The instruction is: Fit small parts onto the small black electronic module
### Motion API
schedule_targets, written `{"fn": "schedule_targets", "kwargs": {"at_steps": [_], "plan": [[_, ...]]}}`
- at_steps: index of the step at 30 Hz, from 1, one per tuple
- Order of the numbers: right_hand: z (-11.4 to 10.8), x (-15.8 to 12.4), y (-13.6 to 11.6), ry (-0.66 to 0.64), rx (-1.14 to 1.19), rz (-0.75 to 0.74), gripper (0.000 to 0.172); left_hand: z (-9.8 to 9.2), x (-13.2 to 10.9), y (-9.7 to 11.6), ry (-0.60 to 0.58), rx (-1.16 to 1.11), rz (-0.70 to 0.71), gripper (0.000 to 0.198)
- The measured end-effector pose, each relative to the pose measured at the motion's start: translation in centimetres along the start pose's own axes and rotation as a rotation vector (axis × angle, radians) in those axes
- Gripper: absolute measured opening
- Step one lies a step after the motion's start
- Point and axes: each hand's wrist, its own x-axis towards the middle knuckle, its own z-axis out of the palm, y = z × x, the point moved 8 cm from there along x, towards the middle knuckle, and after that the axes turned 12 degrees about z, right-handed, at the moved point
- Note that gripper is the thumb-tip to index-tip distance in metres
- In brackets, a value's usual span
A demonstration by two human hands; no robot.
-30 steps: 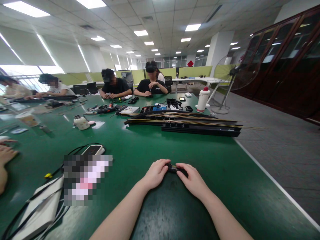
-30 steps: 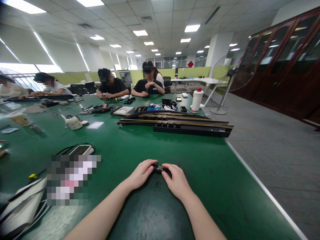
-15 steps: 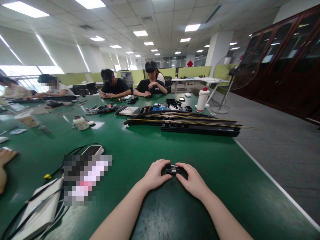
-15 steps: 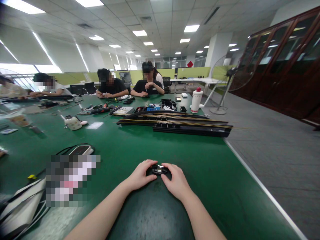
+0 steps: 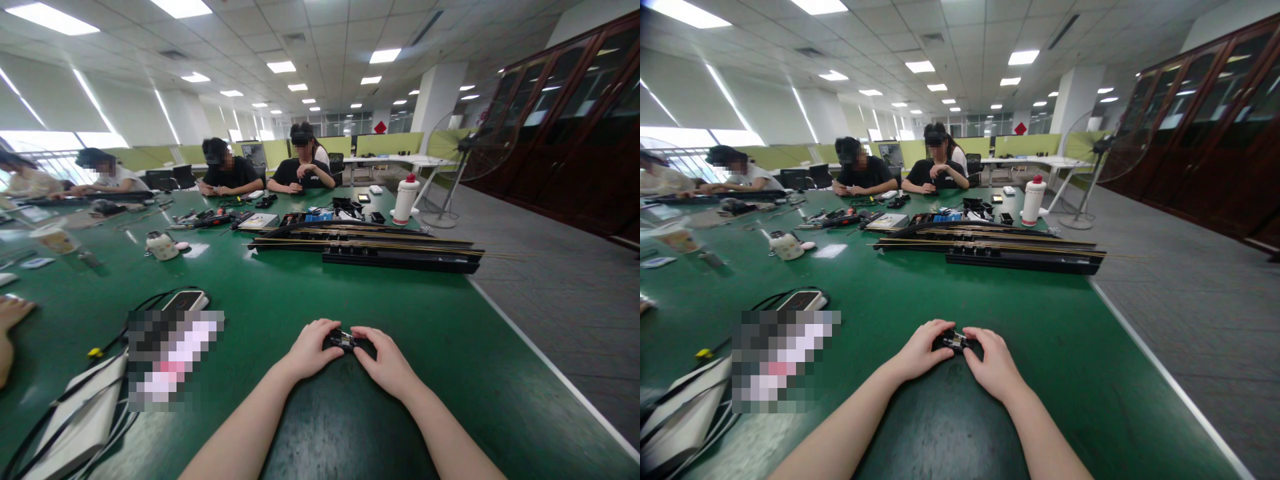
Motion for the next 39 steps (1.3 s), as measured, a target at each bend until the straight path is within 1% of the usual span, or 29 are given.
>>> {"fn": "schedule_targets", "kwargs": {"at_steps": [4, 9, 11, 17, 25, 30, 34, 36, 39], "plan": [[-0.1, 0.1, -0.2, -0.009, -0.017, 0.003, 0.027, 0.0, -0.1, 0.0, 0.003, -0.004, 0.022, 0.05], [0.0, -0.1, -1.0, -0.014, -0.032, -0.089, 0.023, 0.0, -0.2, 0.1, -0.006, 0.005, 0.037, 0.051], [0.1, -0.2, -1.0, -0.016, -0.061, -0.1, 0.022, 0.0, -0.1, 0.2, -0.023, 0.011, 0.038, 0.051], [0.3, -0.2, -0.8, -0.028, -0.104, -0.089, 0.017, -0.1, -0.1, 0.7, -0.057, 0.016, 0.039, 0.053], [0.4, -0.2, -0.8, -0.047, -0.081, -0.097, 0.014, -0.1, -0.1, 0.7, -0.027, 0.007, 0.055, 0.043], [0.6, -0.1, -0.5, -0.042, -0.094, -0.087, 0.019, -0.1, -0.1, 0.8, -0.037, 0.007, 0.065, 0.04], [0.7, -0.1, -0.4, -0.05, -0.098, -0.08, 0.019, -0.2, -0.1, 0.9, -0.046, -0.002, 0.069, 0.041], [0.7, -0.1, -0.5, -0.052, -0.087, -0.077, 0.017, -0.2, -0.1, 1.0, -0.048, -0.008, 0.07, 0.044], [0.5, 0.0, -0.5, -0.05, -0.05, -0.07, 0.016, -0.3, -0.2, 1.0, -0.024, -0.019, 0.072, 0.047]]}}
